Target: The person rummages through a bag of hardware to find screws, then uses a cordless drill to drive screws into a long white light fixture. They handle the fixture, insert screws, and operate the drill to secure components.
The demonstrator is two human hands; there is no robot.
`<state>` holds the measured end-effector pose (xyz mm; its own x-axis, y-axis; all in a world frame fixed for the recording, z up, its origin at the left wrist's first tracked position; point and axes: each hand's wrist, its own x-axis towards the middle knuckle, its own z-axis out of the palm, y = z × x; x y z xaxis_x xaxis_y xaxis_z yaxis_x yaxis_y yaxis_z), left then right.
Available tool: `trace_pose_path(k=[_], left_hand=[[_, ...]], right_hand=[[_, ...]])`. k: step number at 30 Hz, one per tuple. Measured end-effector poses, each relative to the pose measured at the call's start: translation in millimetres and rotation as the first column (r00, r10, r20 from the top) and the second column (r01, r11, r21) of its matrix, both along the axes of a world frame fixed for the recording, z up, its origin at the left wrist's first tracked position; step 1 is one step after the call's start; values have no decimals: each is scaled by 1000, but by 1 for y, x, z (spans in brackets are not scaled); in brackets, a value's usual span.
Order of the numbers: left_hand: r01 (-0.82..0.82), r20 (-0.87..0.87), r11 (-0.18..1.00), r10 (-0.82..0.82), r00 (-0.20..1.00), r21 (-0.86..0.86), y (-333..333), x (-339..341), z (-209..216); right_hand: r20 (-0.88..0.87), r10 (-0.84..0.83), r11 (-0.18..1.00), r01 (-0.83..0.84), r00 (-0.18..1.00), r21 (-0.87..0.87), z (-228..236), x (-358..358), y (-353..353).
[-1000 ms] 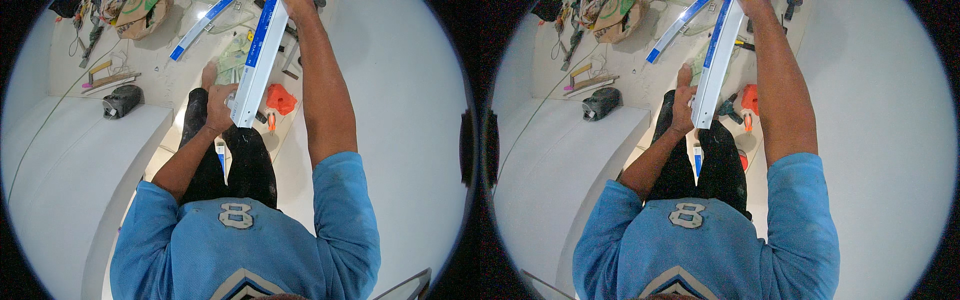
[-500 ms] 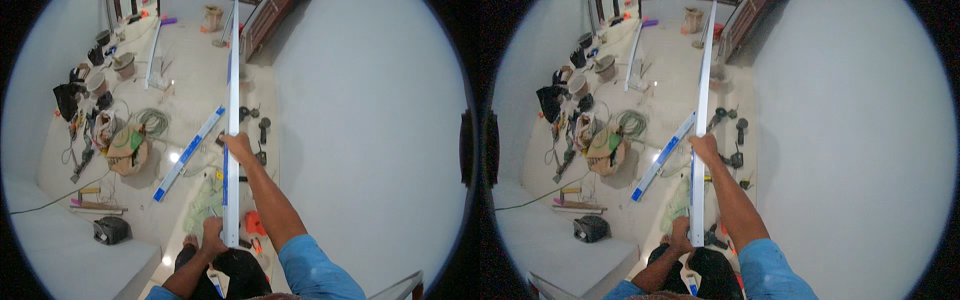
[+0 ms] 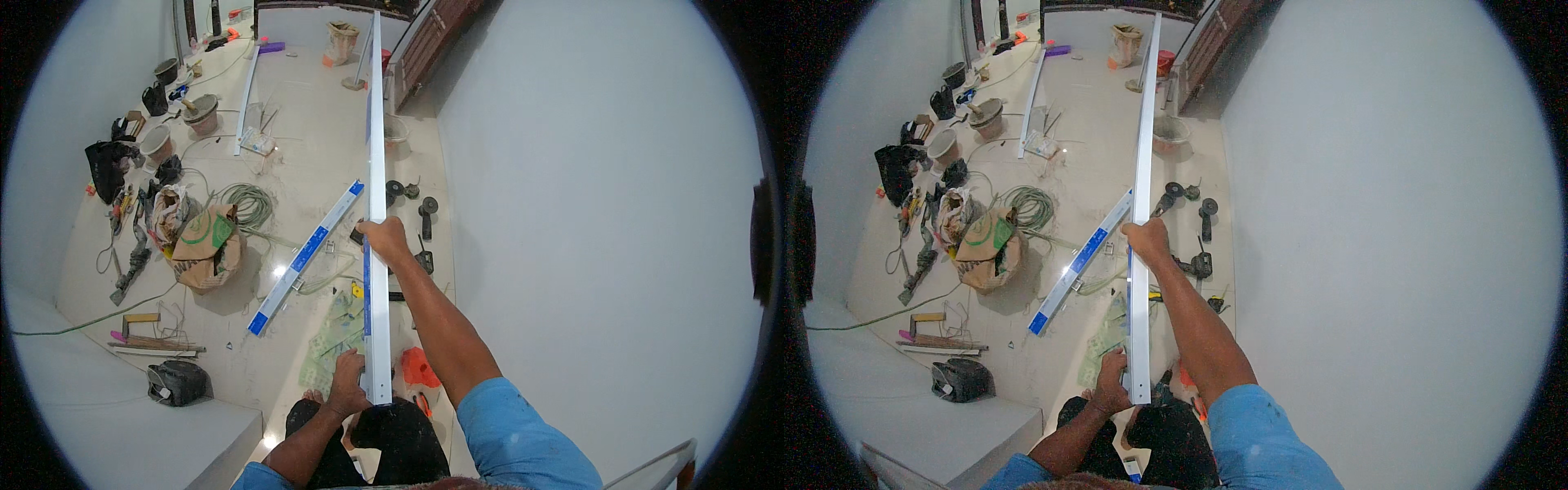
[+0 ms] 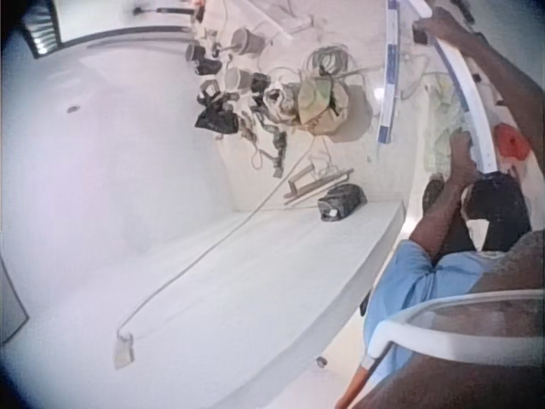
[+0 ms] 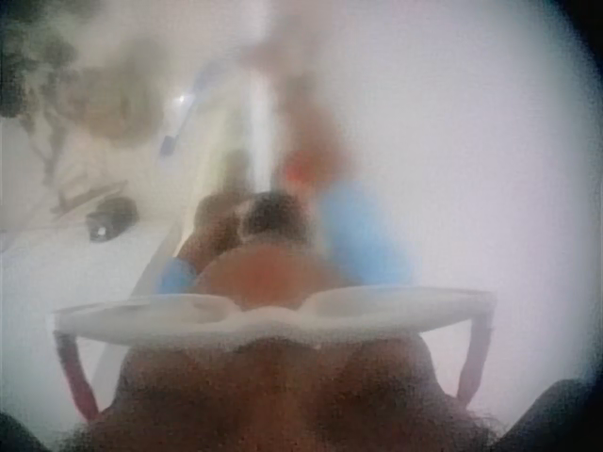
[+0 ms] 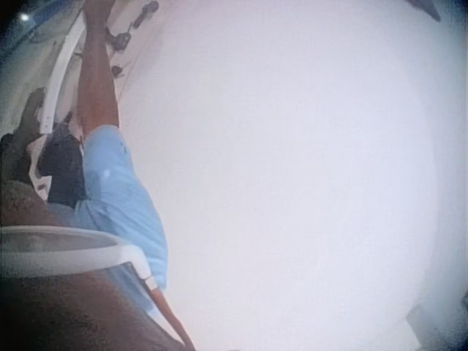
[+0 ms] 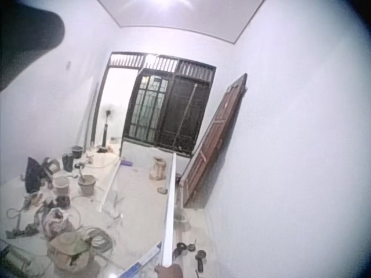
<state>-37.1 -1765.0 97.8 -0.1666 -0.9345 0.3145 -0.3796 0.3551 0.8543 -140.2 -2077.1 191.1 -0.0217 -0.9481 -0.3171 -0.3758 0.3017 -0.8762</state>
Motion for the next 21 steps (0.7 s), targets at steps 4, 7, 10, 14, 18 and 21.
trace_pose_path(k=[4, 7, 10, 14, 18, 21], left_hand=[[1, 13, 1000, -1, 1000, -9, 9, -5, 2], [-54, 27, 998, 53, 998, 23, 23, 8, -11], [-51, -24, 994, 53, 998, 98, 27, 12, -12], [-77, -41, 994, 81, 996, 82, 34, 13, 0], [-147, -41, 984, 152, 988, 99, 41, 20, -3], [-191, -40, 972, 198, 979, 139, 39, 21, 5]], right_hand=[[-145, -13, 999, 6, 989, -49, -15, -8, -5], [-76, 0, 1000, 2, 997, 16, 0, 4, 13], [-68, -33, 998, 37, 997, 48, -11, -7, 31], [-82, -22, 998, 27, 996, 60, -6, -18, 56], [-122, -72, 992, 84, 990, 96, 22, -27, 90], [-71, -75, 992, 82, 995, 101, 21, -57, 120]])
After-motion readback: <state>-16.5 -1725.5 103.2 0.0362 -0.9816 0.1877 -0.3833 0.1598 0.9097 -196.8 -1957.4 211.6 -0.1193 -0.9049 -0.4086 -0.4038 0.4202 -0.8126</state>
